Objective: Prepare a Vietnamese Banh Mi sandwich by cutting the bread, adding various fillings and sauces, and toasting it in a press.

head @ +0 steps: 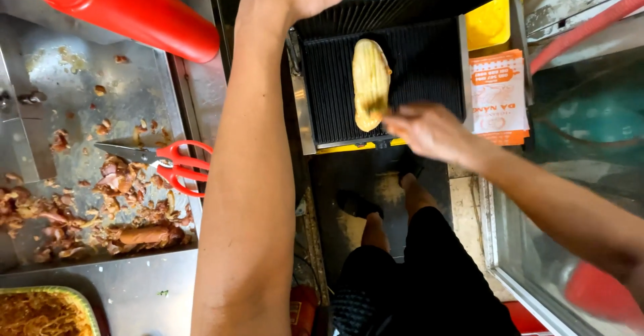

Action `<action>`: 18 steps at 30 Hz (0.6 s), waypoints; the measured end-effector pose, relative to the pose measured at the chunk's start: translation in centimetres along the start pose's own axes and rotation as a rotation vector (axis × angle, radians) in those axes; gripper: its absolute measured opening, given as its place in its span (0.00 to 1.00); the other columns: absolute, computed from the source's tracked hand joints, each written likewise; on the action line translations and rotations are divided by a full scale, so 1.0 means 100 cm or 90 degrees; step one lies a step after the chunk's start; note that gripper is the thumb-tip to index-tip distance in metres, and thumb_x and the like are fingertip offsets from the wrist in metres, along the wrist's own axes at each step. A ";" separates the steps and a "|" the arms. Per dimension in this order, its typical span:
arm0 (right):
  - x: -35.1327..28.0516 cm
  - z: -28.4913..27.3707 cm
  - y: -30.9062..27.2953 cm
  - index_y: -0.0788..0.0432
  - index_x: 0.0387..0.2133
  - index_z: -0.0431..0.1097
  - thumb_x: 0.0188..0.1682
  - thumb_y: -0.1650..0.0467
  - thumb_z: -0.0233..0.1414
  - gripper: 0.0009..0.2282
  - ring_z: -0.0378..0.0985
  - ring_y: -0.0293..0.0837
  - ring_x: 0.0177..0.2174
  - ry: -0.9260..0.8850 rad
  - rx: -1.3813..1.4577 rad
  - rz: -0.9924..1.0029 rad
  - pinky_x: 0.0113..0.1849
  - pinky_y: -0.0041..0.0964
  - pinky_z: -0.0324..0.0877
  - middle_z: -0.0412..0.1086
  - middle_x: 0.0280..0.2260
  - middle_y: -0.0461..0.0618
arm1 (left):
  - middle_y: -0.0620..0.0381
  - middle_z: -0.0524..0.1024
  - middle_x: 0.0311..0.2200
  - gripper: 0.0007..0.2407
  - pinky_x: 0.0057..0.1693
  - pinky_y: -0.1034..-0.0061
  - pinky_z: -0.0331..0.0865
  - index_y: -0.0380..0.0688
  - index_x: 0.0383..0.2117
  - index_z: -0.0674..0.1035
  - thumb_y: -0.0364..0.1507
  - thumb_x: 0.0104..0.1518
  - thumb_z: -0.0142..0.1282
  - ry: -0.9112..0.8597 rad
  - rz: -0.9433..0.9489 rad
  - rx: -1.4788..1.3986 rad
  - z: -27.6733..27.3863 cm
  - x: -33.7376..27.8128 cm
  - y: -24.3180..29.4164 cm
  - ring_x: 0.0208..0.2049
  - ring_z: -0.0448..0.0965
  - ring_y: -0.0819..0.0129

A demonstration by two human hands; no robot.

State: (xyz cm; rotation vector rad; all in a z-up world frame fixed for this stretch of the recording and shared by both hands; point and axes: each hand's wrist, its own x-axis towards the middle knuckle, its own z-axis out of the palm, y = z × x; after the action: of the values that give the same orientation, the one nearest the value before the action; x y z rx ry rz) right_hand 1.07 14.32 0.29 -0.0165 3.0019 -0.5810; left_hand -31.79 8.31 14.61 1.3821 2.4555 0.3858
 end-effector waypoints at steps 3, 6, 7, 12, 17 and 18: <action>-0.035 -0.037 -0.020 0.55 0.46 0.77 0.53 0.67 0.55 0.10 0.79 0.47 0.30 0.188 0.193 0.043 0.31 0.40 0.74 0.77 0.34 0.50 | 0.47 0.81 0.27 0.12 0.33 0.51 0.73 0.51 0.30 0.84 0.42 0.48 0.57 0.008 0.018 0.054 -0.012 -0.011 0.014 0.27 0.81 0.46; -0.075 -0.066 0.007 0.63 0.44 0.77 0.57 0.69 0.56 0.09 0.77 0.39 0.31 0.297 0.369 0.304 0.34 0.34 0.73 0.78 0.38 0.50 | 0.46 0.81 0.26 0.10 0.37 0.56 0.76 0.50 0.28 0.84 0.33 0.38 0.60 0.088 0.085 0.063 -0.030 -0.039 0.028 0.31 0.82 0.47; -0.089 -0.057 0.030 0.63 0.44 0.77 0.57 0.69 0.56 0.09 0.77 0.39 0.31 0.303 0.367 0.303 0.34 0.34 0.73 0.78 0.38 0.50 | 0.46 0.81 0.26 0.10 0.37 0.56 0.76 0.50 0.28 0.84 0.33 0.38 0.60 0.092 0.089 0.066 -0.033 -0.049 0.035 0.31 0.82 0.47; -0.132 -0.027 0.159 0.62 0.45 0.75 0.57 0.72 0.59 0.07 0.74 0.33 0.29 0.707 0.800 0.549 0.32 0.25 0.68 0.75 0.31 0.46 | 0.45 0.81 0.34 0.10 0.46 0.54 0.76 0.52 0.29 0.86 0.37 0.42 0.62 -0.124 0.011 0.148 0.000 -0.105 0.052 0.40 0.81 0.47; -0.097 0.043 0.292 0.61 0.42 0.71 0.58 0.69 0.55 0.07 0.77 0.37 0.29 0.753 1.021 0.521 0.29 0.26 0.67 0.75 0.33 0.50 | 0.43 0.82 0.38 0.12 0.52 0.56 0.75 0.49 0.37 0.84 0.28 0.45 0.57 -0.340 -0.148 0.079 0.092 -0.184 0.060 0.43 0.82 0.47; -0.083 0.057 0.318 0.61 0.44 0.70 0.57 0.69 0.54 0.08 0.78 0.38 0.30 0.741 1.074 0.503 0.29 0.26 0.67 0.75 0.34 0.51 | 0.42 0.81 0.40 0.12 0.52 0.56 0.73 0.47 0.37 0.84 0.27 0.44 0.59 -0.391 -0.181 0.045 0.120 -0.196 0.054 0.44 0.80 0.46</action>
State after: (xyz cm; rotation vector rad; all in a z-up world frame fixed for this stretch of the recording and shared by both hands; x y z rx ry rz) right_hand 9.96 41.98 -16.16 1.8209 1.4329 -3.1611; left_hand -13.26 -4.85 7.98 0.9611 2.1054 -0.1734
